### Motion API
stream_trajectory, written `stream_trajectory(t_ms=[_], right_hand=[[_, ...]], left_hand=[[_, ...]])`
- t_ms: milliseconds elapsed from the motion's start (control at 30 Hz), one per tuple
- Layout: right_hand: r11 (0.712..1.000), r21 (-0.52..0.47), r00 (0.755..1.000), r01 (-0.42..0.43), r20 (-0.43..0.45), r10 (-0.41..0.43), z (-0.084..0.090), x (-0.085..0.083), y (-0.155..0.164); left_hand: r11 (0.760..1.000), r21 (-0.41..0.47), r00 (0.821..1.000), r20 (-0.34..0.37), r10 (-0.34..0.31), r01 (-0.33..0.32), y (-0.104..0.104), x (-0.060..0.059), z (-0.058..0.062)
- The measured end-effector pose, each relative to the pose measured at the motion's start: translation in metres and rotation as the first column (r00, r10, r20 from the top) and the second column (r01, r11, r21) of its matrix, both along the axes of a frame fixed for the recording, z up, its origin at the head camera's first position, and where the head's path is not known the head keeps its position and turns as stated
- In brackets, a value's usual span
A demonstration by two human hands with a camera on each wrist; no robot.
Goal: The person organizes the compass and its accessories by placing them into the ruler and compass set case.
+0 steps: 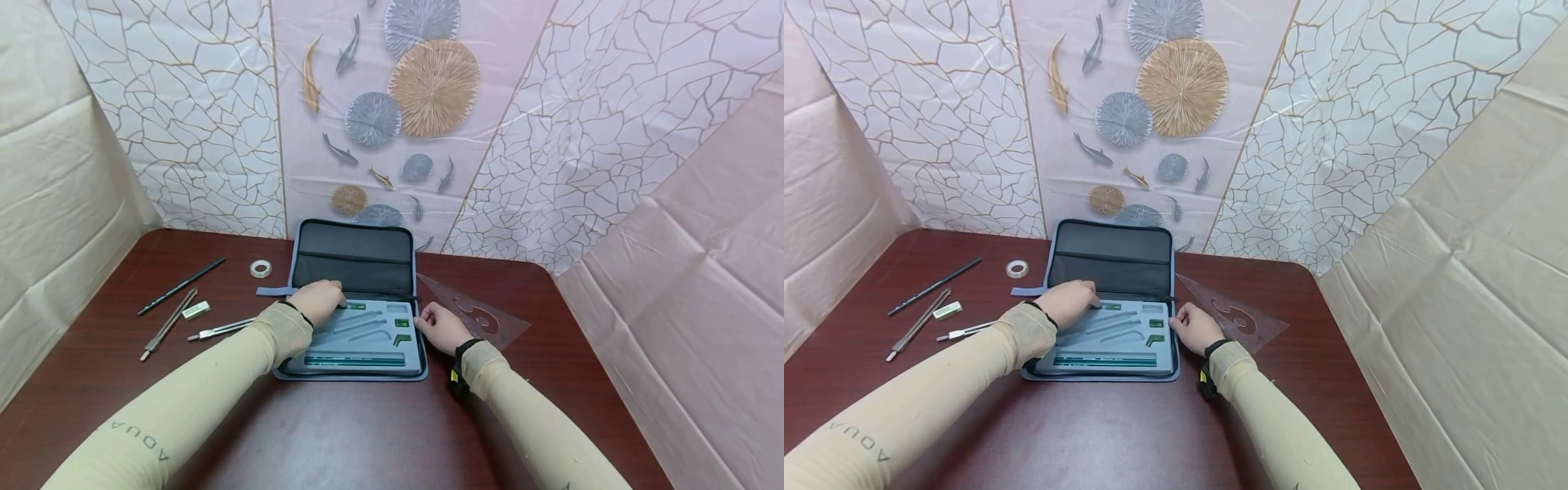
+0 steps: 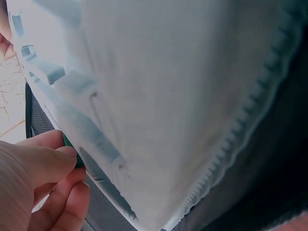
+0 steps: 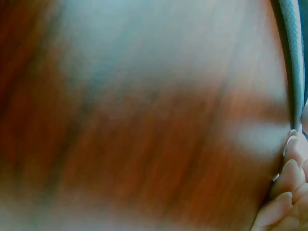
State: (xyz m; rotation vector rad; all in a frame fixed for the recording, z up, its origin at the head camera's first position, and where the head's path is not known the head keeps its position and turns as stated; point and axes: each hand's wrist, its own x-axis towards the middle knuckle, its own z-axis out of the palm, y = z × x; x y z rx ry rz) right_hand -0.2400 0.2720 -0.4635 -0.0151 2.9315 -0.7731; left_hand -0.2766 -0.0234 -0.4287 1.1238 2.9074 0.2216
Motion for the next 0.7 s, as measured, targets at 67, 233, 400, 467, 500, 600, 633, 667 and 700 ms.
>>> stream_trajectory(t_ms=[67,233,400,467,500,600,633,667,700], right_hand=[[1.000,0.001,1.000,0.001,-0.001,-0.001,-0.0005,-0.0001,0.0005],[1.000,0.001,1.000,0.006,0.010,-0.006,-0.0010,-0.0003,0.0018],[1.000,-0.001,1.000,0.006,0.017,-0.006,0.0001,-0.0002,0.0013],[1.000,-0.001,1.000,0.006,0.017,-0.006,0.0004,0.0000,0.0012],[1.000,0.000,1.000,0.005,0.016,-0.005,0.0007,0.0001,0.0012],[1.000,0.001,1.000,0.004,0.015,-0.004,0.0005,-0.0001,0.0013],[1.000,0.001,1.000,0.004,0.015,-0.004,0.0003,-0.0002,0.0015],[1.000,0.002,1.000,0.003,0.015,-0.003,0.0001,-0.0003,0.0017],[1.000,0.001,1.000,0.003,0.015,-0.003,0.0001,-0.0003,0.0018]], left_hand=[[1.000,0.006,1.000,0.004,0.006,-0.006,0.0003,-0.0005,-0.0011],[1.000,0.021,1.000,-0.004,0.009,-0.009,0.0002,-0.0007,-0.0020],[1.000,0.016,1.000,-0.011,-0.008,0.008,-0.0004,0.0001,0.0001],[1.000,0.009,1.000,-0.019,-0.021,0.022,-0.0007,0.0005,0.0009],[0.999,0.004,0.999,-0.026,-0.032,0.033,-0.0010,0.0007,0.0014],[0.998,-0.015,0.998,-0.033,-0.055,0.055,-0.0015,0.0018,0.0030],[0.998,-0.024,0.998,-0.033,-0.062,0.061,-0.0016,0.0019,0.0032],[0.997,-0.031,0.997,-0.028,-0.067,0.066,-0.0016,0.0024,0.0041],[0.997,-0.038,0.997,-0.025,-0.075,0.074,-0.0015,0.0028,0.0048]])
